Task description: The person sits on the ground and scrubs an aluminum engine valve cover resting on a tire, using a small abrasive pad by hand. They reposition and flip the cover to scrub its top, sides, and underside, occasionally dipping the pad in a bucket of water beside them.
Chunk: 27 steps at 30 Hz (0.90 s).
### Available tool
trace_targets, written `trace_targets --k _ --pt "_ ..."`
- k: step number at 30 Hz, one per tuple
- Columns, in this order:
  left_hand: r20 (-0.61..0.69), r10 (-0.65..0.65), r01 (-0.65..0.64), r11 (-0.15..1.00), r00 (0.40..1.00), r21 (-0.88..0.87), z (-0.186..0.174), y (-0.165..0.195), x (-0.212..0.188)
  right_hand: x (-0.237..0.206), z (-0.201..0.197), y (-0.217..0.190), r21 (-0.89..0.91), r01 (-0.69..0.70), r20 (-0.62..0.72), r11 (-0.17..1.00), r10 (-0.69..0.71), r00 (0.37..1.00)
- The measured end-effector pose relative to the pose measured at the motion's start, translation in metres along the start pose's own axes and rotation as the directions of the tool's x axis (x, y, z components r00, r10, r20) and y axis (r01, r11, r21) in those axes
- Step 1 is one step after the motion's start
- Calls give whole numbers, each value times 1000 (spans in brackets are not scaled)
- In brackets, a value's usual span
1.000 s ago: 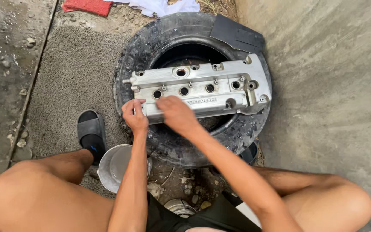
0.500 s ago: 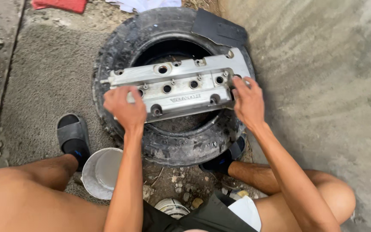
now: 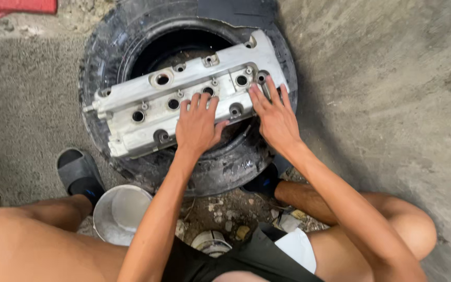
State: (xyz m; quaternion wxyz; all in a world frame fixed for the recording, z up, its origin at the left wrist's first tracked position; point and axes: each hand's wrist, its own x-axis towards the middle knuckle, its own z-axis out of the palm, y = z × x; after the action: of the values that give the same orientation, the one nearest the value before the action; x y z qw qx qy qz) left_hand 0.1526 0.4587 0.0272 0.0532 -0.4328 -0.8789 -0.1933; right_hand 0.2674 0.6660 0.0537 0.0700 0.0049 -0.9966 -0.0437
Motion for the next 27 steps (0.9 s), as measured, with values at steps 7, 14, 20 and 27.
trace_targets --k 7,14,20,27 --pt "-32 -3 3 1000 999 -14 2 9 9 6 -8 14 30 44 49 999 -46 998" --pt "3 -32 32 999 999 18 7 11 17 -4 -5 20 29 97 51 995 -99 994" --pt "0 -35 35 999 999 14 5 18 14 -23 -7 21 257 -24 -4 966 26 1000" --pt "33 -25 23 998 999 58 11 20 12 -43 -37 36 609 -476 160 634 490 857"
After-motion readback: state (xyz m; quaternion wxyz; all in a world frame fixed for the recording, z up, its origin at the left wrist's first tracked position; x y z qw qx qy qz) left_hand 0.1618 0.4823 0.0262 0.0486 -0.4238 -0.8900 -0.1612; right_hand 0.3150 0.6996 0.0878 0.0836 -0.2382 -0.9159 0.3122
